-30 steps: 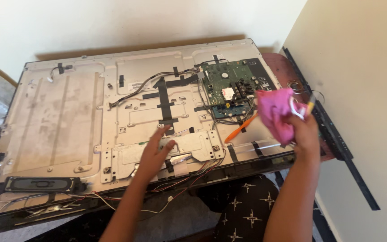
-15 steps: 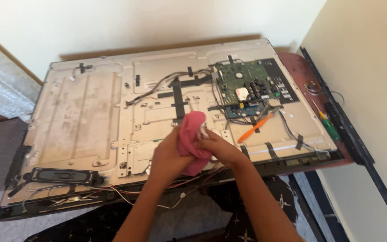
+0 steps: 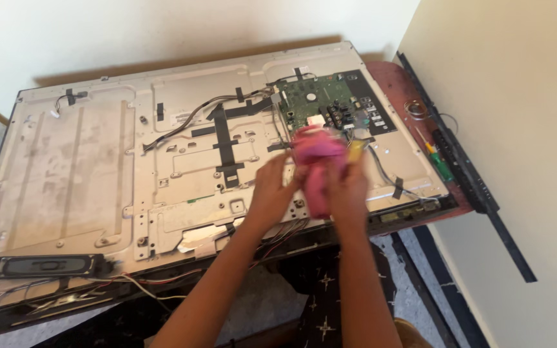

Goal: The person cleans the internal components of a disassembled television using a brush and cloth, then uses a screwdriver to remove and reattach screws on the circuit board and metal chassis.

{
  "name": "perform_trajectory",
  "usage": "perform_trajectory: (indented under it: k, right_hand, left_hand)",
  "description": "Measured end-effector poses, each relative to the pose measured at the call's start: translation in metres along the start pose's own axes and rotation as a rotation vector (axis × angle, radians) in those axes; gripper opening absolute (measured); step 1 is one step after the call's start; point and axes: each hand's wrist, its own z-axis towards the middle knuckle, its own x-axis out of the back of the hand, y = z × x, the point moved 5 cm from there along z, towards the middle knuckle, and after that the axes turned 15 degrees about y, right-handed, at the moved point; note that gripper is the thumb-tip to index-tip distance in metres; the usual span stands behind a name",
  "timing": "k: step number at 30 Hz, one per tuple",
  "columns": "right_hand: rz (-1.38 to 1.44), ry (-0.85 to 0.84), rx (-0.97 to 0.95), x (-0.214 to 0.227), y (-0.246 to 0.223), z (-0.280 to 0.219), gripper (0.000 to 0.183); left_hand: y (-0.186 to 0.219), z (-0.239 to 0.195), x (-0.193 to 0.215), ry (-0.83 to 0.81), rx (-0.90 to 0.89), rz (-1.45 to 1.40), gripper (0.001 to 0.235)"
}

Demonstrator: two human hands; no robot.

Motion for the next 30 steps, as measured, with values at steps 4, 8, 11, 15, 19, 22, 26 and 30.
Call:
perform_trajectory:
  k: [4, 8, 11, 15, 19, 22, 26, 30]
  right_hand:
    - [0.009, 0.348, 0.03, 0.064, 0.036, 0.05, 0.05]
    - [0.547, 0.35, 0.098, 0.085, 0.061, 0.079, 0.038]
    - [0.665, 0.332, 0.01, 0.08, 0.073, 0.091, 0.027]
    - [0.529, 0.36, 0.048, 0.076, 0.076, 0.095, 0.028]
    - [-0.024, 0.44, 0.121, 0.09, 0.067, 0.096, 0.043]
    - [-0.43, 0.346, 0.39, 0.077, 0.042, 0.079, 0.052]
    - [-0.397, -0.164, -0.017, -0.008, 0.04, 0.035, 0.029]
    - [-0.743, -0.158, 0.849, -0.048, 0.01, 0.007, 0.041]
  left_hand:
    - [0.013, 0.006, -0.051, -0.227, -0.014, 0.326, 0.058]
    - [0.018, 0.011, -0.098, -0.278, -0.108, 0.542, 0.039]
    - [0.014, 0.012, -0.123, -0.295, -0.144, 0.667, 0.022]
    - [0.003, 0.007, -0.127, -0.237, -0.205, 0.564, 0.016]
    - [-0.03, 0.006, -0.052, 0.161, -0.148, 0.136, 0.026]
    - [-0.113, -0.003, 0.063, 0.182, 0.477, 0.019, 0.036]
    - [-0.143, -0.016, 0.235, 0.471, 0.196, 0.656, 0.026]
    - [-0.155, -0.038, 0.286, 0.333, 0.216, 1.03, 0.023]
